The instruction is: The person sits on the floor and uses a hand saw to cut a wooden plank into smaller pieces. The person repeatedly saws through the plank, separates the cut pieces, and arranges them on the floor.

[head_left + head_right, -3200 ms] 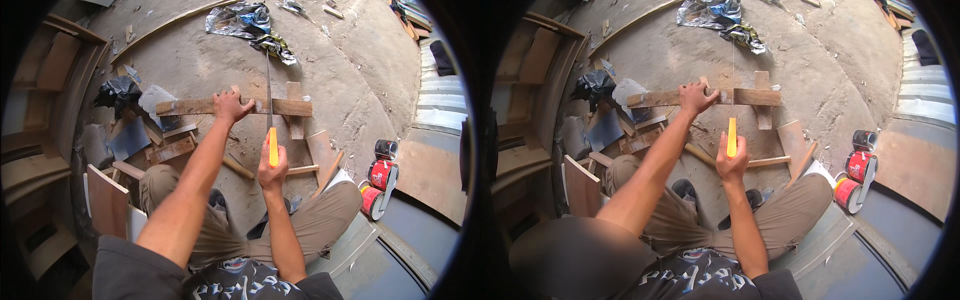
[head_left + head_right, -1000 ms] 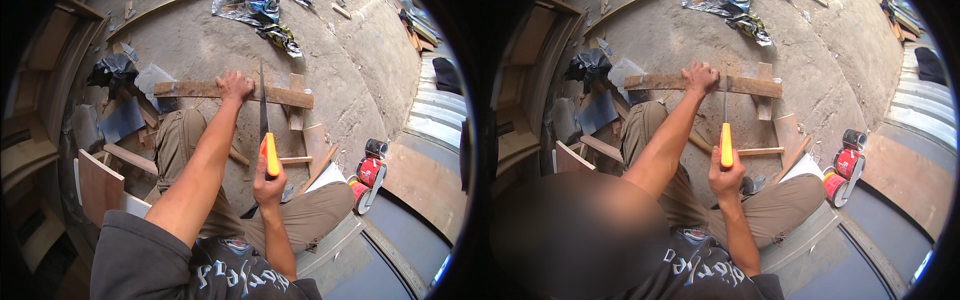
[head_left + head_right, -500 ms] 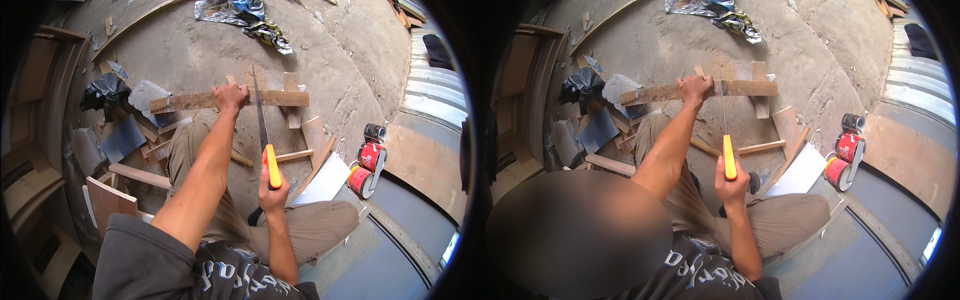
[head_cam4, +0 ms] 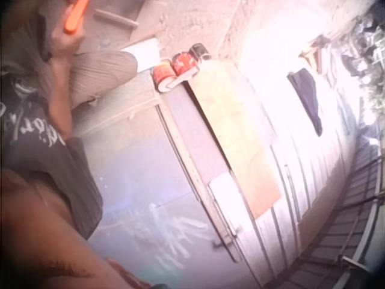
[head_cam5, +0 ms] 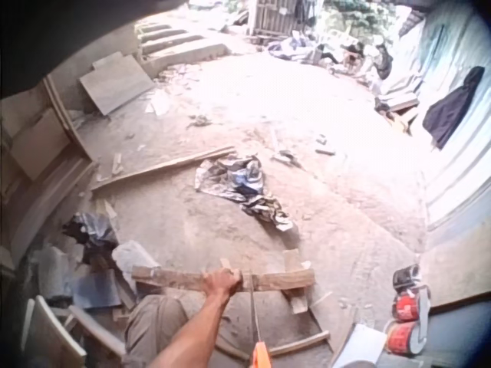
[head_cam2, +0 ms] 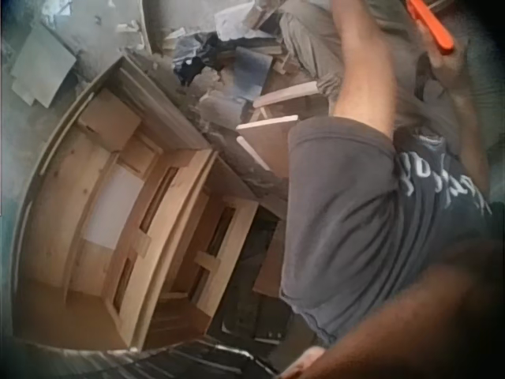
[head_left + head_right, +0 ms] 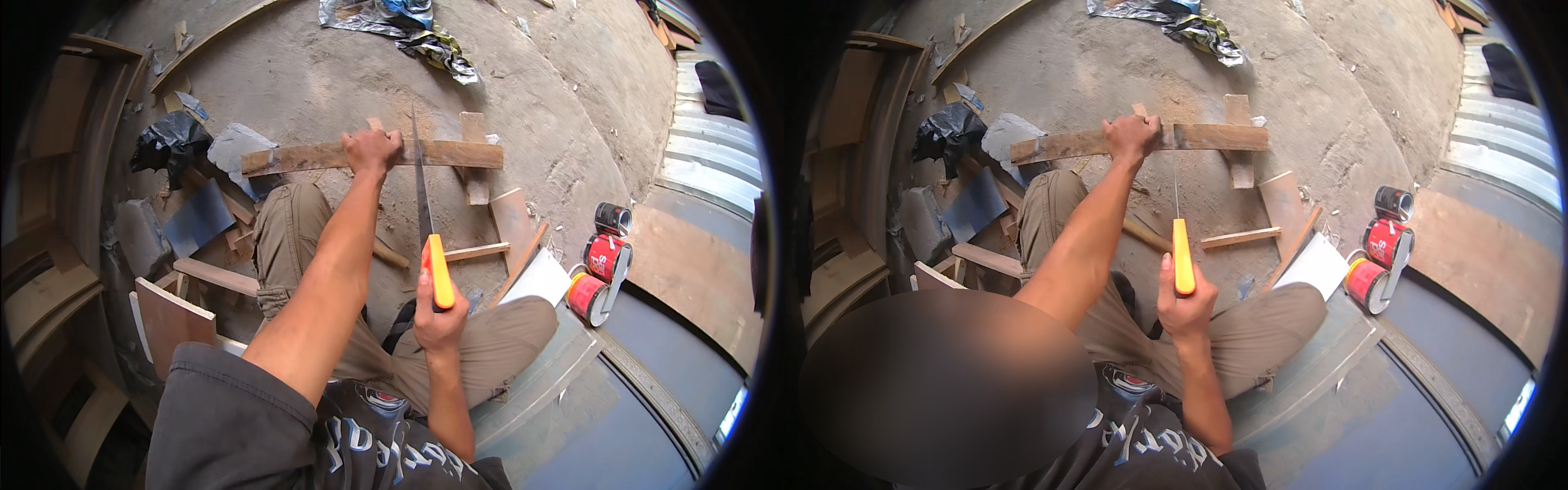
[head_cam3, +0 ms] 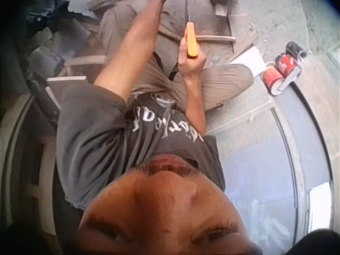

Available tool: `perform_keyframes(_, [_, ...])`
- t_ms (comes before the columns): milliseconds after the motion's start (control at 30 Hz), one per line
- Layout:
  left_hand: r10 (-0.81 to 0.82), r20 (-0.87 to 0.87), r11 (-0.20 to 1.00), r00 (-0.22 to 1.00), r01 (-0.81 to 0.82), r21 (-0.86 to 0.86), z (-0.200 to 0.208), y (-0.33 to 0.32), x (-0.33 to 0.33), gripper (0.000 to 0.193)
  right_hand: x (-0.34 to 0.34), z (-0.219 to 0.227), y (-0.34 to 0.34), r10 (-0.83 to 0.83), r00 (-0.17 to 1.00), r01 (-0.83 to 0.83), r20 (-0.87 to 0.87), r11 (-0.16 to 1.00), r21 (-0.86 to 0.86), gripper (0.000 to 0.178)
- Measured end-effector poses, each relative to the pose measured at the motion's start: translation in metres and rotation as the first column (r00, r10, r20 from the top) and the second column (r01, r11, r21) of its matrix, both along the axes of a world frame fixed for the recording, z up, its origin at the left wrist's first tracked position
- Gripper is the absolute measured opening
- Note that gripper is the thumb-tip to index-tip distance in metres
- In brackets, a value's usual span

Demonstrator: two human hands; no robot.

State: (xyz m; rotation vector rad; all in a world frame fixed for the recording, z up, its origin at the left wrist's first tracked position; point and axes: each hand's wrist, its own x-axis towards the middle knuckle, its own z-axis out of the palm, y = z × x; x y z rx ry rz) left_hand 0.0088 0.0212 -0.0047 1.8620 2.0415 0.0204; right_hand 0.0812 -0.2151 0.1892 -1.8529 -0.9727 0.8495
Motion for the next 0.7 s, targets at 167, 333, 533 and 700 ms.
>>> perform_keyframes(167, [0.0,0.057,1.0,0.998,0.0,0.012,-0.002,-0.003,0.005,0.05,0.009,-0.008,-0.022,0.045,0.997,-0.048,0.068,0.997,0.053,0.017])
perform_keyframes(333, [0.023,0.062,1.0,0.998,-0.023,0.008,0.006,-0.005,0.003,0.05,0.017,-0.005,0.004,0.009,0.999,-0.017,0.049,0.985,0.17,0.016])
perform_keyframes(533, [-0.075,0.074,0.987,0.994,0.063,0.15,0.002,-0.015,0.004,0.057,0.024,-0.086,0.06,0.031,0.999,-0.034,0.032,0.993,0.112,0.02])
perform_keyframes(700, [-0.084,0.129,0.979,0.988,0.057,0.195,0.003,-0.018,-0.009,0.054,0.013,-0.093,0.069,0.038,0.999,-0.039,0.009,0.985,0.169,0.022])
